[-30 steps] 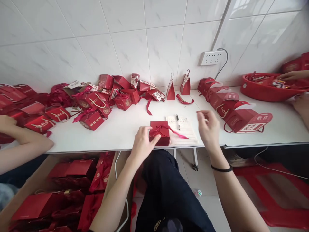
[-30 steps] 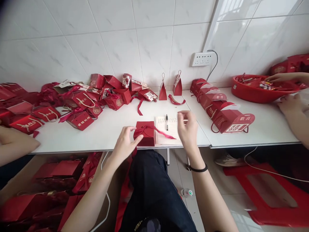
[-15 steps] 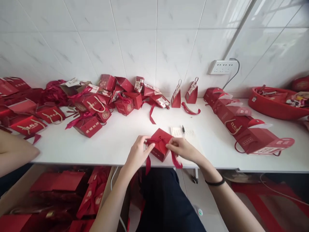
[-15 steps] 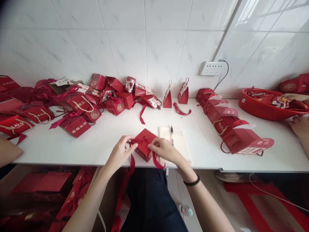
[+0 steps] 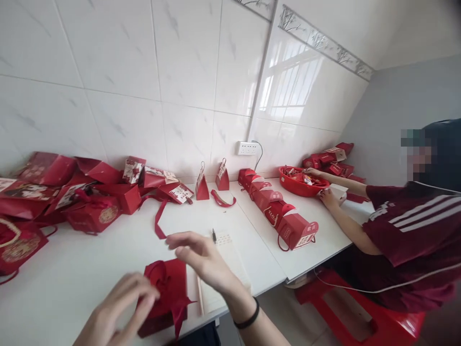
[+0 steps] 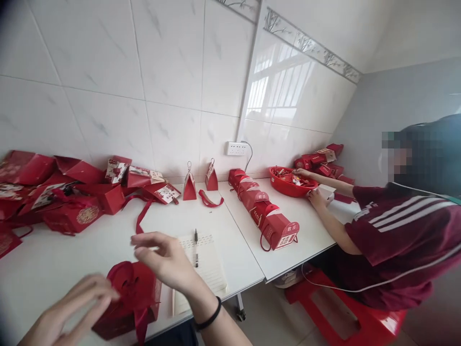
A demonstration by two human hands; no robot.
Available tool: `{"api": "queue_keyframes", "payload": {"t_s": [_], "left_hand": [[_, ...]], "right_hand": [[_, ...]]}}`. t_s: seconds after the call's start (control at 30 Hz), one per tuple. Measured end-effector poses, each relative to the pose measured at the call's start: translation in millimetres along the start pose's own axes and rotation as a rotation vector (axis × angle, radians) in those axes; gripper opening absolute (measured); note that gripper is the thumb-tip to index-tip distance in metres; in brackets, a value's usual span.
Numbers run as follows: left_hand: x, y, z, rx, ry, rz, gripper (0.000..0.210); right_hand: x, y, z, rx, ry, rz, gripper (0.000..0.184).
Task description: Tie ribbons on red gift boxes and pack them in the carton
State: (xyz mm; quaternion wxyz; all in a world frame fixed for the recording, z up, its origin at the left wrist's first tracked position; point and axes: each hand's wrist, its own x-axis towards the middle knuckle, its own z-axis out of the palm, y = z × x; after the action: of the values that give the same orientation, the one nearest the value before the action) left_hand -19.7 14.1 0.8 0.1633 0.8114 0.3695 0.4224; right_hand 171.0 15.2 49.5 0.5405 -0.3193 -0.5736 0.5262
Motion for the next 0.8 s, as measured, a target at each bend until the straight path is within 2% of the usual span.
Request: {"api": "queue_keyframes", "payload": {"t_s": [0.03, 0.1, 0.17, 0.23, 0.37, 0.47, 0.57, 0.7, 0.8], "left_hand": [[7, 0, -2.5, 0.028, 0.005, -0.033, 0.012], [20, -1, -4.7, 0.095, -0.060, -0.096, 0.011], [27, -3, -2.5, 0.092, -0.145, -0.110, 0.015], [27, -5, 1.9, 0.085, -0.189, -0.113, 0.017], [23, 1, 5.7, 0.051, -0.222, -0.208, 0.021], [21, 7, 2.1, 0.022, -0.276, -0.257, 0.026], [20, 9, -1.6, 0.013, -0.307, -0.256, 0.025], [17, 10, -1.8, 0.031, -0.322, -0.246, 0.016], [14, 12, 0.2, 0.076, -0.339, -0.199, 0.013]], "right_hand": [[-5, -1, -3, -0.120, 0.058, -0.056, 0.023], [-15, 3, -9, -0.404, 0.110, -0.125, 0.015], [-23, 11, -15, -0.713, 0.073, -0.191, 0.014], [-28, 22, -18, -0.893, 0.023, -0.232, 0.013], [-31, 39, -14, -1.033, 0.000, -0.241, 0.011], [-29, 42, -6, -1.112, -0.007, -0.244, 0.010], [-28, 36, -1, -1.137, -0.042, -0.226, 0.012], [-33, 22, 1, -1.095, -0.159, -0.119, 0.016], [-33, 18, 3, -1.178, -0.192, -0.078, 0.015]]}}
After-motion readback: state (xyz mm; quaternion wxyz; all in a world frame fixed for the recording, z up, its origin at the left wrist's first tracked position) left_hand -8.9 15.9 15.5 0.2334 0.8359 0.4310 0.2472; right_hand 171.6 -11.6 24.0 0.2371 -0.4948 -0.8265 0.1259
